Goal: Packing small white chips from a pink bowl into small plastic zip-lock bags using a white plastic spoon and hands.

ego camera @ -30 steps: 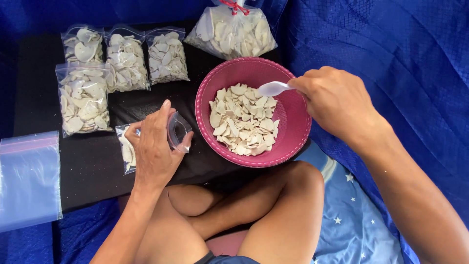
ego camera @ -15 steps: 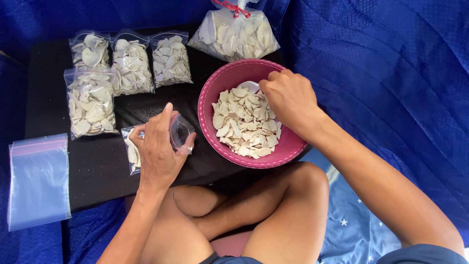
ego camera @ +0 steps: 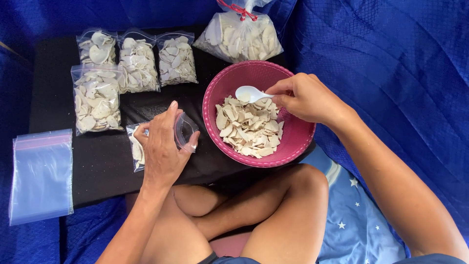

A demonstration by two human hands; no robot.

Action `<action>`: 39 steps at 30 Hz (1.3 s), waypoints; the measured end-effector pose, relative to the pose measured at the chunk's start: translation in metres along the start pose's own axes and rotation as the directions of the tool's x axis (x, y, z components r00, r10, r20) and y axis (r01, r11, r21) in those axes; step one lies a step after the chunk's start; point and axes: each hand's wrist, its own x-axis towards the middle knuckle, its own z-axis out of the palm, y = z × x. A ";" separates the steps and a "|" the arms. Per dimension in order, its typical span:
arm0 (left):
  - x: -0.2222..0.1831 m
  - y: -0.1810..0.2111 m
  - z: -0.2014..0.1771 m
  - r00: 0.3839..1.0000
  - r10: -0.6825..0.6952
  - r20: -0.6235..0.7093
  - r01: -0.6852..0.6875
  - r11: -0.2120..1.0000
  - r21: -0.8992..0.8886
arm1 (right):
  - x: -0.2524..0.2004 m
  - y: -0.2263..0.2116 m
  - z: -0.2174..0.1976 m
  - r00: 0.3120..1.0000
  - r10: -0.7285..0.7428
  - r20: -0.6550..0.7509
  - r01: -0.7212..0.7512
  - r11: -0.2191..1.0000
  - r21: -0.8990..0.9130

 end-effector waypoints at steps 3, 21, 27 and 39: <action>-0.001 -0.001 0.001 1.000 0.004 -0.003 -0.004 1.000 -0.002 | 0.001 0.002 -0.001 0.999 -0.001 -0.050 -0.001 0.999 -0.048; -0.001 -0.001 0.000 1.000 -0.012 -0.013 0.012 1.000 -0.008 | 0.045 0.022 0.038 0.908 -0.416 -0.061 0.402 0.901 -0.161; -0.001 -0.002 0.000 1.000 -0.009 -0.015 0.009 1.000 -0.022 | 0.028 0.012 0.019 0.966 -0.255 -0.044 0.253 0.966 -0.045; -0.004 -0.007 0.002 0.995 -0.093 -0.036 0.088 0.990 -0.109 | -0.004 -0.051 -0.007 0.978 -0.205 0.035 0.207 0.976 -0.073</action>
